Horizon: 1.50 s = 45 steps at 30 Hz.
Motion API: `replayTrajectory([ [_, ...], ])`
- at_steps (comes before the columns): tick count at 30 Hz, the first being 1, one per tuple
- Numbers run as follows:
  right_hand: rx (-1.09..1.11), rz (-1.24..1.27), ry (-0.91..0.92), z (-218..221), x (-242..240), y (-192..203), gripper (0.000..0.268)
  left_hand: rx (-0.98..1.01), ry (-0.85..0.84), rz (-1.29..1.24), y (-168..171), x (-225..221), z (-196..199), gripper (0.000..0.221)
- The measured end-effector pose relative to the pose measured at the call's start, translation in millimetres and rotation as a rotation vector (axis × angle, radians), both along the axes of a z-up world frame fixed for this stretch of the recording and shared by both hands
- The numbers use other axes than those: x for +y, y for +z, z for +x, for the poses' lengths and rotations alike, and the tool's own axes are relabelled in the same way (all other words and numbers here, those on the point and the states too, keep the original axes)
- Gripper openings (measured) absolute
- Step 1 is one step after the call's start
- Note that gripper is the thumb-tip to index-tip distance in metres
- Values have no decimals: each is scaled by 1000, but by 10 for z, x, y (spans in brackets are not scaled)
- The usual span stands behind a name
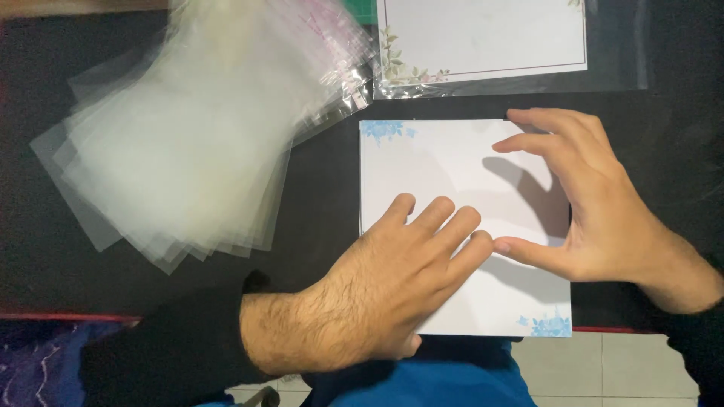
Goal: The person places a floral-decorated greeting card into a clear plastic sleeve by hand.
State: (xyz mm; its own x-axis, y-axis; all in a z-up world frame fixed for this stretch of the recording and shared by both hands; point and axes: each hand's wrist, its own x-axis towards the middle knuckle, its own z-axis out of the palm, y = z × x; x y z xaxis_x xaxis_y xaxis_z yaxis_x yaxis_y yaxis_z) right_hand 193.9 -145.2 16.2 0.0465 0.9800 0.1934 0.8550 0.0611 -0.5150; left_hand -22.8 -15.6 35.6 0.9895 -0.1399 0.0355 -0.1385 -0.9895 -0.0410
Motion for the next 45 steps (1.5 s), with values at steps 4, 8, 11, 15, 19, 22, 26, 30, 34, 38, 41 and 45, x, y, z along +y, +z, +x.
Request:
replayTrajectory([
  [4,20,-13,-34,-5,-29,34,83,58,91,-57,55,48,16,137],
  [8,-54,5,-277,126,-139,112,51,255,532,-143,124,322,171,92],
  [11,-56,-123,-463,253,-176,117,35,210,652,-200,-35,527,196,72],
  [15,19,-222,-514,220,-121,92,33,31,665,-314,-151,663,226,58],
  [19,-40,-211,-424,170,-107,2,39,63,673,-292,-250,697,249,48],
  [22,-98,-173,-398,124,-96,-3,37,55,596,-273,-306,697,257,50],
  [26,-151,-141,-352,119,-115,-32,41,19,593,-279,-329,686,252,35],
  [30,-99,-196,-364,142,-159,65,56,-37,562,-234,-276,640,219,41],
  [34,-140,-343,-417,3,-382,291,76,-52,547,-227,-170,566,144,46],
  [38,-167,-502,-381,-131,-734,302,109,356,645,-120,396,260,-35,103],
  [41,-167,-726,-363,-253,-919,246,135,656,560,-222,417,-22,-287,132],
  [45,-165,-863,-357,-410,-993,208,144,594,512,-270,187,-274,-519,127],
])
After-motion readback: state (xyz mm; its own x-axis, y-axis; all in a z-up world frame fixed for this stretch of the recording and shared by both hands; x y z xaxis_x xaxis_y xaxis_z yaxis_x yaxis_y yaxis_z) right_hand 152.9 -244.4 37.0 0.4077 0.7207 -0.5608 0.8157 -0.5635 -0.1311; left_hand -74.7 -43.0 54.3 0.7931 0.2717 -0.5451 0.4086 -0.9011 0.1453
